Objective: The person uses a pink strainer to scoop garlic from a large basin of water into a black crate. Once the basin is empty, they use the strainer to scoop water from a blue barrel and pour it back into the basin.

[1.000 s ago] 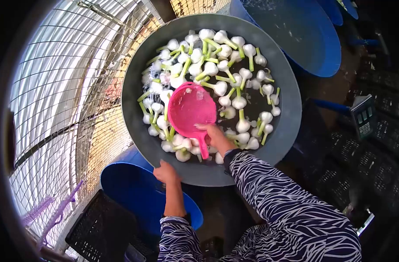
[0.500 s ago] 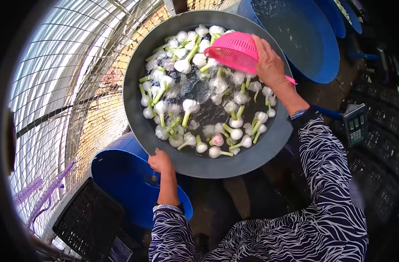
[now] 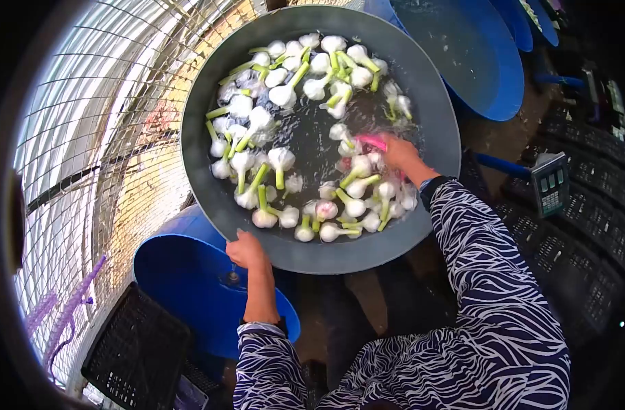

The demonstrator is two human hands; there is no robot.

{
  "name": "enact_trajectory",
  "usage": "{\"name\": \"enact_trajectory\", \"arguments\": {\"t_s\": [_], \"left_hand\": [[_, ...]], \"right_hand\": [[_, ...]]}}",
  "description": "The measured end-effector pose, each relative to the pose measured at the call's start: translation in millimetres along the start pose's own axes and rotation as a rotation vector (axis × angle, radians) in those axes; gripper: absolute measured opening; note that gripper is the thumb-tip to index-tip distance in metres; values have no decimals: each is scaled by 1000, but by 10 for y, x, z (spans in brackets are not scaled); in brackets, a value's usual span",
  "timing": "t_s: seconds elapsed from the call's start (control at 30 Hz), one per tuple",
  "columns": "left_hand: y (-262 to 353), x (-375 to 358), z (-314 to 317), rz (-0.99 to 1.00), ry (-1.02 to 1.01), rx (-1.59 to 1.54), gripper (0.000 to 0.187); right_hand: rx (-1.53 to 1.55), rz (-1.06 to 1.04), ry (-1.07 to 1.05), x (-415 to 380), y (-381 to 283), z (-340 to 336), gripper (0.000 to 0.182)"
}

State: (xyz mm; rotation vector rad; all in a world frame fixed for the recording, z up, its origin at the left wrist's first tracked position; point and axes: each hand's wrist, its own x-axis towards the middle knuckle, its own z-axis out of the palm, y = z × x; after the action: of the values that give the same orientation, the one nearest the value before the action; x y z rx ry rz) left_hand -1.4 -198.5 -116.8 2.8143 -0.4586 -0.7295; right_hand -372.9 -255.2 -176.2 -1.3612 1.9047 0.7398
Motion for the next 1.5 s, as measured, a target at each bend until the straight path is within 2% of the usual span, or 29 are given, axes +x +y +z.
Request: {"name": "enact_trajectory", "arguments": {"t_s": [0.1,0.2,0.27,0.3,0.33,0.37,0.4,0.43,0.47,0.5,0.6,0.7,0.73,0.77,0.8,0.93,1.07,1.13,1.2,1.27,1.33,1.4,1.5], "left_hand": [[28,-4,7,-23,-8,29,34],[-36,29,47,3,30,37,32],[-86,47,72,45,75,33,33],[-93,51,63,61,57,-19,32],[-70,36,47,49,40,-22,31],[-42,20,26,37,25,-27,30],[-18,15,13,24,10,-34,29],[-36,27,16,27,-3,-29,30],[-54,44,31,17,10,-22,31],[-70,62,47,9,21,-15,32],[-90,78,64,43,40,-103,38],[-99,103,68,18,31,-176,45],[-91,119,62,-5,24,-189,48],[-89,120,61,-38,17,-138,55],[-27,100,27,-84,25,-86,57],[-97,124,48,-51,0,-125,64],[-121,159,68,-57,16,-64,69],[-133,164,84,-34,13,-78,70],[-20,31,22,-36,-29,-114,69],[-8,13,18,-47,-46,-184,67],[9,-13,-1,-46,-54,-220,64],[28,-44,-5,-30,-54,-224,62],[-12,-3,3,-14,-74,-279,57]], "right_hand": [[254,18,-161,-82,-262,235,51],[535,-65,-191,438,-312,1220,46],[788,36,-200,189,-864,1014,50],[780,31,-184,39,-1129,792,52],[824,-29,-225,237,-1287,926,48],[848,1,-293,385,-1387,1051,44],[868,30,-361,388,-1574,959,41],[857,4,-342,348,-1686,827,39],[845,-21,-321,292,-1769,671,37],[1027,-120,-371,232,-1829,553,39],[1167,-267,-401,168,-1900,308,45],[1239,-301,-462,223,-1811,148,48],[1246,-327,-471,236,-1744,116,48],[1352,-392,-526,214,-1627,100,35],[1414,-375,-514,147,-1532,43,33],[1603,-328,-420,-154,-988,-103,29],[1715,-256,-320,-617,-186,-270,30],[1858,-267,-230,-961,234,-317,31],[1964,-376,-173,-1328,719,-292,35],[1971,-360,-34,-1704,1215,-187,41],[2145,-236,-9,-2075,1701,0,43],[2240,-135,209,-2396,2218,406,46],[2159,147,501,-2699,2761,944,51]]}}
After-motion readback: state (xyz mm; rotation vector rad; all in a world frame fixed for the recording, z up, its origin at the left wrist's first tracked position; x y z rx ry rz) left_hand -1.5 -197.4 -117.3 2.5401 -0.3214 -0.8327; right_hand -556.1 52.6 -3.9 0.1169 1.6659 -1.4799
